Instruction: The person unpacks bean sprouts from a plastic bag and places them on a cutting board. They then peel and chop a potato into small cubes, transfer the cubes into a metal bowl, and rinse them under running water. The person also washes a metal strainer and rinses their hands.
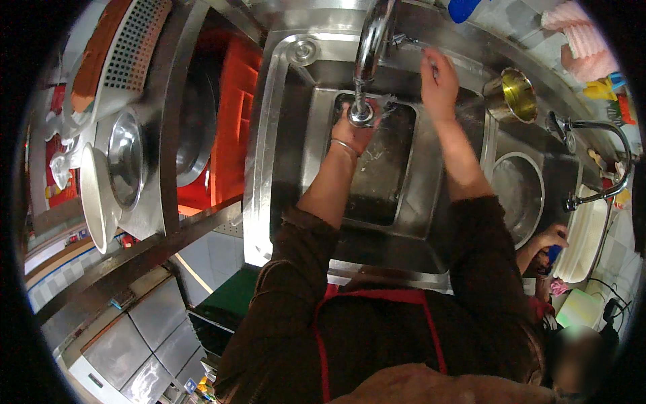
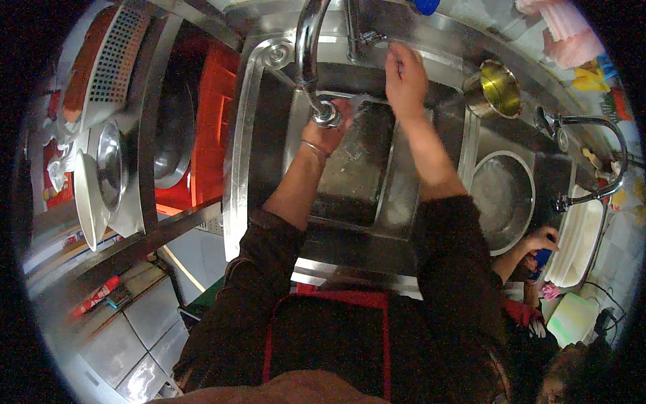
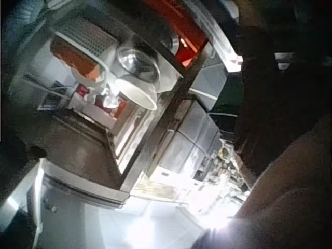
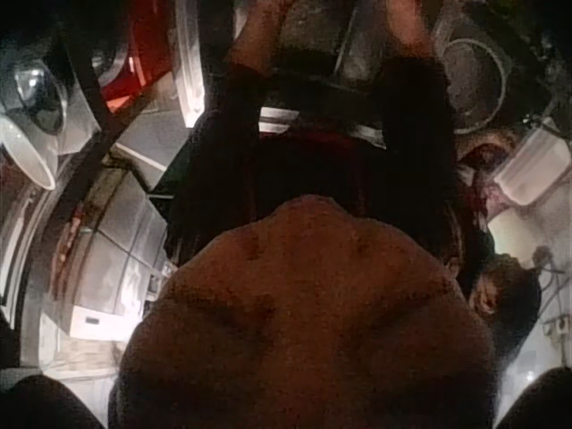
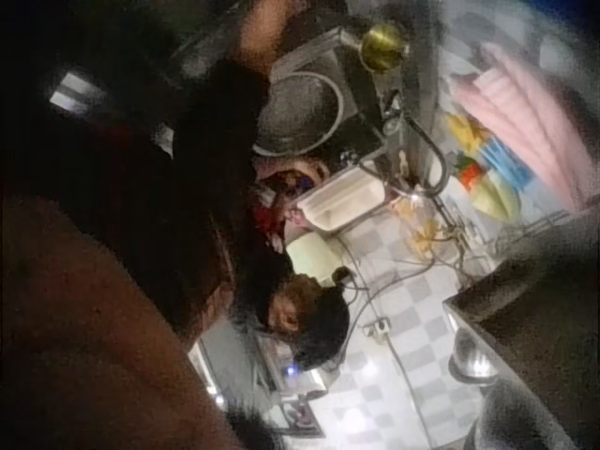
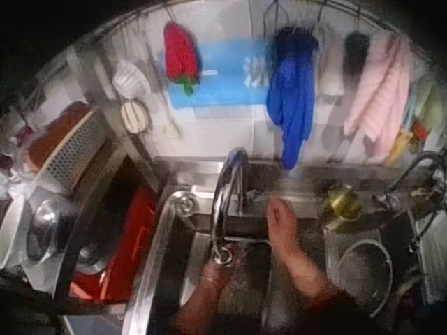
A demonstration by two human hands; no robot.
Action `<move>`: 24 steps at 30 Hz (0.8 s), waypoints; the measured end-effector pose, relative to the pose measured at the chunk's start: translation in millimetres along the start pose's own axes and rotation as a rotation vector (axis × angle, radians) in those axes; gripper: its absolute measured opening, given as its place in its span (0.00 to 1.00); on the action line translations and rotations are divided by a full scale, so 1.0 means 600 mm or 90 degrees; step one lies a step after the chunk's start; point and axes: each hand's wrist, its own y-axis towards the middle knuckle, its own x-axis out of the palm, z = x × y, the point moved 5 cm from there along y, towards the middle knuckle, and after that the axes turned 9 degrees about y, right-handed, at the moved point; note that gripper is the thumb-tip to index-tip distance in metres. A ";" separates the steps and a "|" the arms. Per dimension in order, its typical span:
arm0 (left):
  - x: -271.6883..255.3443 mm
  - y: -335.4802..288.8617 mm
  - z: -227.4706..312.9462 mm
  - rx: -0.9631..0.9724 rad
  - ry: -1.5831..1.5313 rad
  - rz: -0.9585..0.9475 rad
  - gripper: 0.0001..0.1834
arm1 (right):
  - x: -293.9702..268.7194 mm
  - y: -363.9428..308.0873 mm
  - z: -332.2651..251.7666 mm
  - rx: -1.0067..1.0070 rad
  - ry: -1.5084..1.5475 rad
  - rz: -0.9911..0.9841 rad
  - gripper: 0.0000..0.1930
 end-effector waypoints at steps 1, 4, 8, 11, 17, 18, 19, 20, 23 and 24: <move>-0.018 -0.005 0.002 0.011 0.052 0.060 0.07 | 0.014 -0.027 0.033 0.106 0.139 0.008 0.13; -0.028 -0.008 0.018 0.096 0.303 0.070 0.12 | 0.145 -0.151 0.104 0.520 0.827 -0.168 0.15; 0.000 -0.031 0.013 0.006 0.146 -0.085 0.31 | 0.242 -0.266 0.107 0.596 1.043 -0.236 0.18; 0.020 -0.048 -0.017 0.032 0.158 -0.120 0.31 | 0.275 -0.269 0.104 0.512 0.899 -0.207 0.21; 0.003 -0.018 -0.058 -0.032 0.173 0.103 0.29 | 0.245 -0.179 0.082 0.232 0.415 -0.215 0.26; -0.005 -0.017 -0.054 -0.020 0.199 0.159 0.29 | 0.228 -0.192 0.079 0.231 0.207 -0.275 0.24; -0.004 -0.018 -0.037 0.020 0.226 0.131 0.30 | 0.217 -0.201 0.071 0.218 0.129 -0.273 0.23; -0.001 -0.016 -0.014 0.063 0.253 0.103 0.31 | 0.209 -0.212 0.063 0.206 0.051 -0.270 0.23; 0.000 -0.016 -0.001 0.105 0.224 0.112 0.25 | 0.207 -0.226 0.044 0.169 0.168 -0.149 0.27; 0.000 -0.016 -0.013 0.052 0.148 0.115 0.25 | 0.210 -0.218 0.056 0.215 0.136 -0.153 0.25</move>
